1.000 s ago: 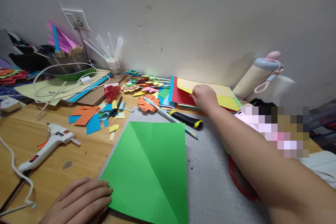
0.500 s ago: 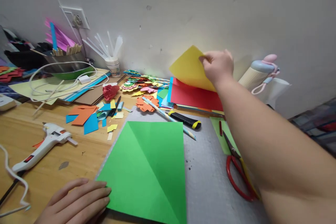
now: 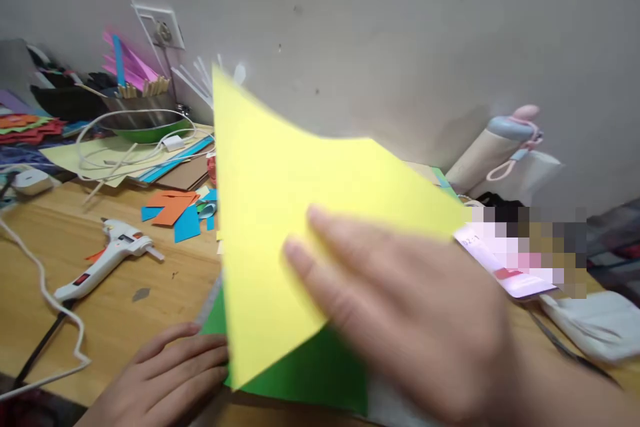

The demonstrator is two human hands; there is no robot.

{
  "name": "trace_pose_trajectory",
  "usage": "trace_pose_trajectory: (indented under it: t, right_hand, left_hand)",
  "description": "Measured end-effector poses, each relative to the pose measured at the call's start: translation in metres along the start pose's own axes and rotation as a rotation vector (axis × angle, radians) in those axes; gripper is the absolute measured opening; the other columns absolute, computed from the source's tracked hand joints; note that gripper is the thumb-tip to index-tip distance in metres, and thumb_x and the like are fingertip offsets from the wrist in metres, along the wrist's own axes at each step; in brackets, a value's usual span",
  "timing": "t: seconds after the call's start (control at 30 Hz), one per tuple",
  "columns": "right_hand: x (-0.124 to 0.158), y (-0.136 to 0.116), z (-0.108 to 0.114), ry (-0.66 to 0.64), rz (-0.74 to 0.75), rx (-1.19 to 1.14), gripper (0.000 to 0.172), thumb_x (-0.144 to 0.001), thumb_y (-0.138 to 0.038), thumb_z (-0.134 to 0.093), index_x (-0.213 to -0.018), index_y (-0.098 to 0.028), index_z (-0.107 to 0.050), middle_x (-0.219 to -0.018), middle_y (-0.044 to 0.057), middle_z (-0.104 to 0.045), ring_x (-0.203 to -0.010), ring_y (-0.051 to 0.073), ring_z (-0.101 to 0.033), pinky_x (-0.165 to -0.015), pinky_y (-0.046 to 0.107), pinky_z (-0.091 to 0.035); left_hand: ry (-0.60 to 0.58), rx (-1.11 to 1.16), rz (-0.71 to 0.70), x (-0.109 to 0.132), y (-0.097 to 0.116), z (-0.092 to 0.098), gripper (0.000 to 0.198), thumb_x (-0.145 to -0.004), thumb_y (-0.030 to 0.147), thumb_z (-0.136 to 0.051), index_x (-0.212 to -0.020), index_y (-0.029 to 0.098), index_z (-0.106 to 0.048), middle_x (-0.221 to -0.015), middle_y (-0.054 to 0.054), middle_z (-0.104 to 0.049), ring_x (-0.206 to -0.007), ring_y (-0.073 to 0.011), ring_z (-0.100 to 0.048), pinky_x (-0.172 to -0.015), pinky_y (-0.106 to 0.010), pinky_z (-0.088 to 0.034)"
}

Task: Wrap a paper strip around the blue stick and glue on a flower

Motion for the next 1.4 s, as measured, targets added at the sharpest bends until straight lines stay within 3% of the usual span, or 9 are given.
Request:
trace_pose_trajectory:
  t: [0.07,0.13,0.2,0.3,0.43,0.53,0.87,1.03,1.4]
  right_hand:
    - [0.023,-0.034,-0.037,-0.062,0.284,0.037,0.053,-0.088,-0.049,-0.039,-0.14,-0.057,-0.032,-0.132,-0.008,-0.058,-0.101,0.033,-0.067,-0.063,0.051,-0.061]
    - [0.037,-0.058,-0.073,-0.052,0.467,0.212,0.055,-0.087,-0.022,-0.044,-0.142,-0.028,-0.046,-0.127,0.013,-0.061,-0.075,0.03,-0.071,-0.038,0.038,-0.053]
    - [0.042,-0.068,-0.106,-0.13,0.469,0.289,0.049,-0.083,-0.019,-0.049,-0.131,-0.011,-0.058,-0.124,0.025,-0.06,-0.071,0.032,-0.07,-0.035,0.036,-0.05]
    - [0.041,-0.07,-0.132,-0.183,0.37,0.287,0.052,-0.084,-0.021,-0.052,-0.134,-0.009,-0.054,-0.134,0.026,-0.052,-0.087,0.034,-0.068,-0.052,0.043,-0.056]
    - [0.033,-0.069,-0.136,-0.169,0.295,0.178,0.044,-0.093,-0.028,-0.046,-0.135,-0.017,-0.052,-0.143,0.014,-0.048,-0.122,0.036,-0.052,-0.094,0.056,-0.046]
    - [0.023,-0.073,-0.134,-0.234,0.232,0.105,0.043,-0.098,-0.033,-0.039,-0.136,-0.018,-0.052,-0.145,0.013,-0.046,-0.131,0.036,-0.043,-0.104,0.062,-0.035]
    - [0.005,-0.072,-0.134,-0.384,0.186,-0.038,0.055,-0.092,-0.047,-0.049,-0.144,-0.035,-0.04,-0.154,0.006,-0.031,-0.139,0.048,-0.018,-0.096,0.085,-0.003]
    - [0.006,-0.06,-0.137,-0.41,0.206,-0.083,0.055,-0.093,-0.049,-0.046,-0.145,-0.039,-0.034,-0.155,0.002,-0.026,-0.141,0.046,-0.014,-0.098,0.083,-0.003]
    - [0.007,-0.053,-0.139,-0.444,0.238,-0.057,0.055,-0.094,-0.053,-0.04,-0.147,-0.042,-0.028,-0.156,-0.001,-0.022,-0.142,0.044,-0.012,-0.098,0.083,0.0]
  left_hand:
    - [0.038,0.013,-0.009,-0.003,0.006,-0.003,0.038,-0.097,0.01,-0.03,-0.098,0.02,-0.067,-0.101,0.0,-0.075,-0.101,-0.0126,-0.064,-0.106,-0.032,-0.037]
    - [0.035,0.046,-0.015,-0.007,0.012,-0.005,0.036,-0.097,0.011,-0.032,-0.095,0.02,-0.068,-0.098,0.0,-0.075,-0.097,-0.0125,-0.065,-0.104,-0.031,-0.038]
    - [0.028,0.078,0.002,-0.008,0.016,-0.005,0.035,-0.098,0.013,-0.033,-0.094,0.02,-0.067,-0.099,0.0,-0.075,-0.099,-0.0126,-0.064,-0.105,-0.031,-0.036]
    - [0.061,0.065,0.099,-0.002,0.015,0.0,0.025,-0.097,0.019,-0.042,-0.094,0.022,-0.067,-0.098,0.001,-0.074,-0.1,-0.0139,-0.063,-0.102,-0.032,-0.036]
    - [0.088,0.029,0.27,0.012,0.005,0.008,0.015,-0.092,0.019,-0.054,-0.093,0.023,-0.068,-0.092,0.002,-0.073,-0.09,-0.0152,-0.063,-0.093,-0.033,-0.038]
    - [0.081,0.011,0.319,0.014,0.0,0.012,0.019,-0.093,0.018,-0.05,-0.094,0.024,-0.068,-0.093,0.002,-0.073,-0.093,-0.0162,-0.063,-0.094,-0.035,-0.034]
    - [0.103,-0.111,0.449,0.028,0.011,0.014,0.022,-0.091,0.025,-0.052,-0.102,0.026,-0.071,-0.088,-0.003,-0.067,-0.083,-0.0194,-0.055,-0.08,-0.035,-0.033]
    - [0.014,-0.088,0.505,0.047,0.017,0.002,0.036,-0.092,0.024,-0.047,-0.125,0.025,-0.062,-0.082,-0.004,-0.058,-0.075,-0.0197,-0.046,-0.074,-0.035,-0.03]
    - [-0.017,-0.163,0.427,0.047,0.011,0.004,0.048,-0.087,0.034,-0.058,-0.132,0.019,-0.056,-0.092,-0.006,-0.063,-0.084,-0.0213,-0.049,-0.078,-0.036,-0.03]
Point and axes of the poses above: each hand's wrist, its own x-axis away from the middle knuckle, its own z-axis out of the back of the hand, y = z × x, the point moved 3 cm from there along -x, towards the middle knuckle
